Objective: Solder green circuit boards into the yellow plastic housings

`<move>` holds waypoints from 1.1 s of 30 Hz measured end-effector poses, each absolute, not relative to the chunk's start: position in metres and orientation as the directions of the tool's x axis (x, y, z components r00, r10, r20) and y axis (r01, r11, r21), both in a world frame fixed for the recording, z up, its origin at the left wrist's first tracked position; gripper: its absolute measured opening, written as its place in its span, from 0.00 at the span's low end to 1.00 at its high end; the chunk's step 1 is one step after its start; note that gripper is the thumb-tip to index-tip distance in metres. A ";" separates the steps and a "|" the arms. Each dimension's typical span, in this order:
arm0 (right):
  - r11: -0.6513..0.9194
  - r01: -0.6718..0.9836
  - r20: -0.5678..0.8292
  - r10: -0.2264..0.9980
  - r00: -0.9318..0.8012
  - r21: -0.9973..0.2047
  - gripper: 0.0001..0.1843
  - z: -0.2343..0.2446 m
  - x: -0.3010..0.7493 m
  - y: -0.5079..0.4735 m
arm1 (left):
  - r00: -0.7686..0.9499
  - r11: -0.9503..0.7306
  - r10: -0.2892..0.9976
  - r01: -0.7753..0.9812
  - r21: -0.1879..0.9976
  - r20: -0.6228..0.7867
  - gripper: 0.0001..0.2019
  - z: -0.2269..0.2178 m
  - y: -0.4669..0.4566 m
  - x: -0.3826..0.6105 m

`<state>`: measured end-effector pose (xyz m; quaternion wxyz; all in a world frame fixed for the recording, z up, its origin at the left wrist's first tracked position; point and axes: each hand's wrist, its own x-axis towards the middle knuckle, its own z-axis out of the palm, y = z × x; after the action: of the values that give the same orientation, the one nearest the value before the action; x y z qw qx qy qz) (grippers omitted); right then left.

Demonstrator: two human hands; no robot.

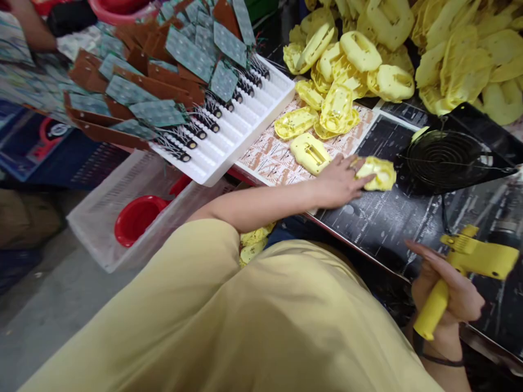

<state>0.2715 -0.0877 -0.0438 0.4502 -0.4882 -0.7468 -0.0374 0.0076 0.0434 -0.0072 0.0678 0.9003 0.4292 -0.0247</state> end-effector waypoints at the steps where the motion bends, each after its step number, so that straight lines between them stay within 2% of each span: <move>1: 0.529 0.766 0.699 0.700 -0.150 -0.366 0.04 -0.045 0.271 -0.086 | 0.670 -0.664 0.738 0.742 0.098 -0.074 0.30 -0.007 0.028 0.003; 3: 0.581 0.758 0.690 0.680 -0.250 -0.297 0.05 -0.046 0.265 -0.080 | 0.688 -0.685 0.726 0.723 0.088 -0.005 0.33 -0.009 0.009 -0.012; 5: 0.649 0.726 0.659 0.651 -0.377 -0.226 0.12 -0.045 0.253 -0.071 | 0.606 -0.606 0.795 0.791 0.087 0.028 0.40 -0.012 0.009 -0.032; 8: 0.726 0.674 0.641 0.584 -0.498 -0.138 0.16 -0.042 0.237 -0.057 | 0.425 -0.419 0.901 0.904 0.087 -0.084 0.45 -0.012 0.030 -0.062; 10: 0.724 0.683 0.636 0.571 -0.519 -0.093 0.17 -0.039 0.230 -0.051 | 0.390 -0.386 0.905 0.921 0.062 -0.170 0.40 -0.009 0.039 -0.077; 12: 0.699 0.713 0.636 0.575 -0.514 -0.055 0.18 -0.034 0.224 -0.048 | 0.422 -0.427 0.888 0.904 0.014 -0.185 0.34 -0.005 0.036 -0.088; 15: 0.640 0.768 0.643 0.604 -0.470 -0.040 0.19 -0.028 0.212 -0.048 | 0.516 -0.526 0.847 0.849 -0.059 -0.131 0.28 -0.001 0.023 -0.108; 17: 0.592 0.806 0.634 0.635 -0.441 -0.032 0.18 -0.028 0.199 -0.047 | 0.535 -0.535 0.845 0.843 -0.050 -0.021 0.28 0.002 0.020 -0.127; 19: 0.557 0.831 0.629 0.645 -0.433 0.002 0.17 -0.032 0.187 -0.044 | 0.456 -0.470 0.872 0.882 0.038 0.179 0.31 0.004 0.024 -0.144; 21: 0.546 0.838 0.629 0.645 -0.433 0.017 0.14 -0.039 0.180 -0.040 | 0.274 -0.370 0.885 0.905 0.210 0.376 0.34 0.005 0.031 -0.152; 22: 0.552 0.834 0.626 0.650 -0.431 0.001 0.12 -0.042 0.179 -0.039 | 0.177 -0.331 0.882 0.892 0.308 0.437 0.34 0.003 0.034 -0.150; 24: 0.590 0.803 0.599 0.673 -0.434 -0.080 0.09 -0.047 0.183 -0.037 | 0.072 -0.303 0.889 0.833 0.463 0.452 0.35 -0.006 0.036 -0.137; 26: 0.636 0.754 0.556 0.691 -0.463 -0.163 0.09 -0.046 0.192 -0.036 | 0.149 -0.336 0.920 0.777 0.532 0.364 0.34 -0.018 0.033 -0.117; 28: 0.663 0.723 0.525 0.692 -0.496 -0.193 0.10 -0.042 0.202 -0.036 | 0.308 -0.406 0.913 0.765 0.500 0.269 0.32 -0.028 0.028 -0.101; 31: 0.680 0.711 0.531 0.675 -0.512 -0.178 0.12 -0.036 0.215 -0.035 | 0.466 -0.524 0.850 0.788 0.323 0.244 0.32 -0.032 0.025 -0.091; 33: 0.681 0.709 0.531 0.675 -0.512 -0.182 0.12 -0.036 0.221 -0.031 | 0.615 -0.661 0.748 0.723 0.199 0.249 0.32 -0.028 0.025 -0.089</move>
<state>0.2205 -0.0309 -0.0355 0.2925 -0.3981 -0.8690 -0.0290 -0.0887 0.0251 -0.0276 0.0395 0.8978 0.4098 0.1564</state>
